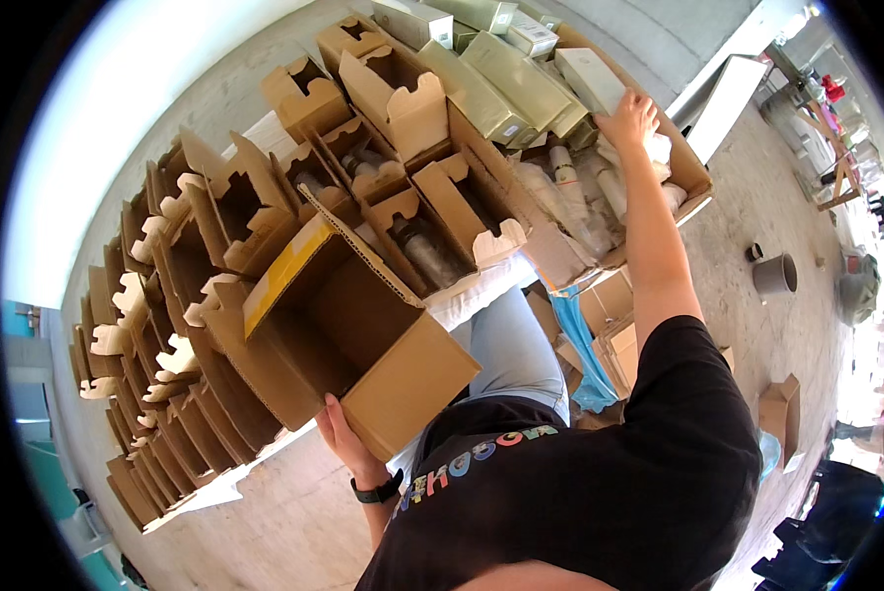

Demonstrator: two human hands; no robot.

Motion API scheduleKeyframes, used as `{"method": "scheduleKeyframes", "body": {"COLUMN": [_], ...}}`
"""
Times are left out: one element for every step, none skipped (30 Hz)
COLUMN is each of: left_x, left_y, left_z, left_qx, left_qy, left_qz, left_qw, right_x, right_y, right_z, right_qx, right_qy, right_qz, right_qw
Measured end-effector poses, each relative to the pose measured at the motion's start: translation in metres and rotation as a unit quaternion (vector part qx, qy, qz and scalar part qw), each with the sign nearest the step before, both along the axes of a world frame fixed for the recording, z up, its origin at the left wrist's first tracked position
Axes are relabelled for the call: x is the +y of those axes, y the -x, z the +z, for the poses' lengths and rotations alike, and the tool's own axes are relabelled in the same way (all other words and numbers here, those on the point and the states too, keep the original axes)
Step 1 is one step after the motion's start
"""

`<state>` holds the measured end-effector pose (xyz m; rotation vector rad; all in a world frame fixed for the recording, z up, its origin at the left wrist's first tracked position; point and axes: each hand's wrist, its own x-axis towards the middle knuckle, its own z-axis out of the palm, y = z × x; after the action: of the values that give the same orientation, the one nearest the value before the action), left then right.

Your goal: The person picks up a gold-capped bottle, removes it from a plastic bag, and places it into a cardboard divider. Then the person takes a white box and inserts it into a nested cardboard sleeve, placing the assembled package back into a divider.

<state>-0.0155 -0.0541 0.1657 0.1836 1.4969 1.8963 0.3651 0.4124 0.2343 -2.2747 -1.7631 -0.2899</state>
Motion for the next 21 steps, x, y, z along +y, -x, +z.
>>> {"method": "scheduleKeyframes", "body": {"left_x": [0.001,0.004,0.005,0.005,0.005,0.006,0.005,0.004,0.004,0.004,0.005,0.005,0.007,0.008,0.009,0.010,0.011,0.012,0.012,0.010,0.008], "left_y": [-0.001,-0.003,-0.004,-0.004,-0.005,-0.005,-0.004,-0.003,-0.003,-0.004,-0.005,-0.006,-0.008,-0.011,-0.012,-0.012,-0.012,-0.012,-0.011,-0.009,-0.009], "left_z": [0.002,0.006,0.009,0.009,0.009,0.009,0.009,0.008,0.008,0.010,0.012,0.015,0.018,0.022,0.024,0.022,0.020,0.017,0.015,0.015,0.015], "left_qx": [0.004,0.009,0.013,0.011,0.010,0.008,0.007,0.006,0.005,0.006,0.007,0.008,0.009,0.010,0.011,0.013,0.016,0.018,0.016,0.018,0.019], "left_qy": [0.000,0.000,-0.001,-0.003,-0.006,-0.008,-0.008,-0.008,-0.008,-0.012,-0.016,-0.019,-0.019,-0.018,-0.017,-0.018,-0.019,-0.020,-0.019,-0.016,-0.012], "left_qz": [-0.003,-0.007,-0.010,-0.010,-0.010,-0.010,-0.009,-0.008,-0.008,-0.011,-0.014,-0.017,-0.014,-0.011,-0.009,-0.007,-0.005,-0.004,-0.009,-0.007,-0.007], "left_qw": [1.000,1.000,1.000,1.000,1.000,1.000,1.000,1.000,1.000,1.000,1.000,1.000,1.000,1.000,1.000,1.000,1.000,1.000,1.000,1.000,1.000], "right_x": [0.000,0.002,0.007,0.008,0.009,0.010,0.008,0.006,0.004,0.003,0.003,0.004,0.005,0.007,0.008,0.009,0.010,0.016,0.026,0.018,0.004], "right_y": [-0.001,-0.005,-0.011,-0.011,-0.013,-0.014,-0.013,-0.011,-0.010,-0.009,-0.008,-0.007,-0.007,-0.007,-0.007,-0.009,-0.012,-0.023,-0.036,-0.021,-0.003], "right_z": [0.002,-0.005,-0.017,-0.021,-0.022,-0.023,-0.023,-0.021,-0.018,-0.015,-0.014,-0.013,-0.011,-0.010,-0.010,-0.007,-0.004,-0.006,-0.012,-0.001,0.003], "right_qx": [0.013,-0.002,-0.017,-0.032,-0.036,-0.040,-0.044,-0.036,-0.028,-0.020,0.011,0.042,0.072,0.127,0.181,0.232,0.310,0.422,0.528,0.630,0.710], "right_qy": [0.006,-0.023,-0.052,-0.080,-0.073,-0.066,-0.058,-0.052,-0.046,-0.039,-0.053,-0.067,-0.081,-0.117,-0.151,-0.187,-0.215,-0.229,-0.237,-0.235,-0.287], "right_qz": [-0.012,-0.005,0.002,0.010,0.014,0.017,0.021,0.024,0.027,0.031,0.032,0.033,0.035,0.028,0.021,0.013,0.014,0.056,0.097,0.137,0.116], "right_qw": [1.000,1.000,0.999,0.996,0.997,0.997,0.997,0.998,0.998,0.999,0.998,0.996,0.993,0.985,0.972,0.955,0.926,0.875,0.810,0.727,0.632]}}
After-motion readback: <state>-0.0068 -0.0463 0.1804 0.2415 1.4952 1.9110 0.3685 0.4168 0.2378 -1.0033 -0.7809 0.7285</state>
